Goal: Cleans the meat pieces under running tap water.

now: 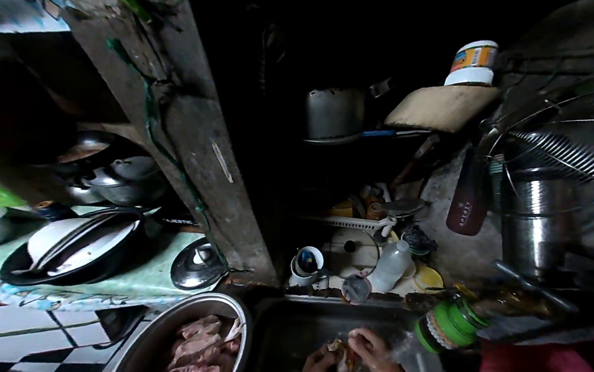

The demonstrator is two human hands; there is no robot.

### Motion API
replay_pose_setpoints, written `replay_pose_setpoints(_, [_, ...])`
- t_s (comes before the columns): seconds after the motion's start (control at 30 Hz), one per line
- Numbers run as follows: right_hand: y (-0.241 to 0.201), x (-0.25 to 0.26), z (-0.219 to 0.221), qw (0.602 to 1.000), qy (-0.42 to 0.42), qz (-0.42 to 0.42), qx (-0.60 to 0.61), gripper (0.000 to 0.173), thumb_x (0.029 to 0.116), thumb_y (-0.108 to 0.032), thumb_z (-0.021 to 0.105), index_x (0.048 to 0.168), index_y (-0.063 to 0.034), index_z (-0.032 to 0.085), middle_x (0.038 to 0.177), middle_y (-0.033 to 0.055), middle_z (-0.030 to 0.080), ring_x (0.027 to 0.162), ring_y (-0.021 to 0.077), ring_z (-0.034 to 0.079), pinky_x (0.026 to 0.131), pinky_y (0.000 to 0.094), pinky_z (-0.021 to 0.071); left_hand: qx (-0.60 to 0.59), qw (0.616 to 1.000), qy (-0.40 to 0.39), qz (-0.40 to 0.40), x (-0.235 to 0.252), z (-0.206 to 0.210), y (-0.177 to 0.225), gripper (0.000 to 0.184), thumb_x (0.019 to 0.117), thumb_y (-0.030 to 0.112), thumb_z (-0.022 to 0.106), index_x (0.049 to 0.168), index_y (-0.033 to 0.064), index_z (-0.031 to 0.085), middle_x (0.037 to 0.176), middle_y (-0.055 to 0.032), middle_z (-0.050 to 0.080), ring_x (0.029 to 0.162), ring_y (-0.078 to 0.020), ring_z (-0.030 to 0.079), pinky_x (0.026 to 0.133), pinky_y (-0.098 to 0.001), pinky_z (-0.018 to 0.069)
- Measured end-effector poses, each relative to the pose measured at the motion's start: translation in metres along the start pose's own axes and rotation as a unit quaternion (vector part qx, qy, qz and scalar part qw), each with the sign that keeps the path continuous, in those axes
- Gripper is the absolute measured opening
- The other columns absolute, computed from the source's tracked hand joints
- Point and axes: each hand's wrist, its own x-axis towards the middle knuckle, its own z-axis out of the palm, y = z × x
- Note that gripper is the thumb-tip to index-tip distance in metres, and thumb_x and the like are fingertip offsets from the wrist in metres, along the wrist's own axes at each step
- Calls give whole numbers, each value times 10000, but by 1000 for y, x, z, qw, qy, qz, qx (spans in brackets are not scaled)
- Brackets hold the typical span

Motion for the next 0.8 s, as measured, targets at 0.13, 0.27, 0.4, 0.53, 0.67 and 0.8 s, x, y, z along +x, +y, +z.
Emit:
replay_pose_setpoints(0.13, [9, -21, 5, 996, 40, 16, 81, 333, 931, -142, 728, 1209, 26, 660, 1024, 153, 719, 827, 211, 702, 775, 391, 606, 49, 999, 8, 7, 4, 22, 3, 185, 1015, 84, 576, 1157, -15, 639, 926, -84, 714, 816, -161, 692, 782, -347, 597])
replay_pose_setpoints(0.27, [14, -27, 1, 995, 79, 37, 52, 291, 994, -114, 628, 1216, 73, 656, 977, 181, 720, 805, 231, 712, 782, 403, 610, 91, 996, 17, 5, 7, 38, 3, 182, 985, 73, 640, 1132, -34, 656, 963, -101, 717, 846, -174, 705, 799, -357, 607])
replay_pose_setpoints(0.4, [24, -26, -3, 993, 76, 46, 81, 299, 1024, -99, 571, 1254, 82, 632, 1017, 188, 716, 825, 234, 721, 805, 407, 621, 86, 996, 12, -6, 9, 42, 0, 159, 974, 83, 661, 1087, -29, 656, 928, -106, 715, 815, -184, 701, 775, -359, 606])
replay_pose_setpoints(0.53, [27, -25, 0, 993, 115, 13, 24, 345, 993, -105, 627, 1298, 55, 622, 1113, 209, 704, 912, 264, 716, 853, 431, 604, 57, 998, 15, -17, 7, 40, 2, 138, 967, 52, 655, 1077, -30, 643, 906, -111, 711, 787, -190, 702, 744, -358, 612])
replay_pose_setpoints(0.67, [9, -31, 3, 974, 129, -80, -166, 307, 975, -162, 668, 1208, 34, 707, 1197, 245, 693, 1123, 372, 676, 1020, 503, 528, 118, 993, 22, 11, 5, 38, 0, 161, 932, 63, 711, 1055, -30, 665, 893, -93, 714, 796, -170, 703, 771, -348, 611])
replay_pose_setpoints(0.8, [2, -35, 7, 949, 90, -100, -286, 273, 1038, -154, 558, 1185, -14, 741, 1219, 221, 696, 1117, 374, 689, 999, 512, 545, 238, 970, 9, 47, 3, 33, -1, 230, 911, 182, 759, 1044, 2, 709, 882, -79, 736, 803, -162, 719, 799, -359, 613])
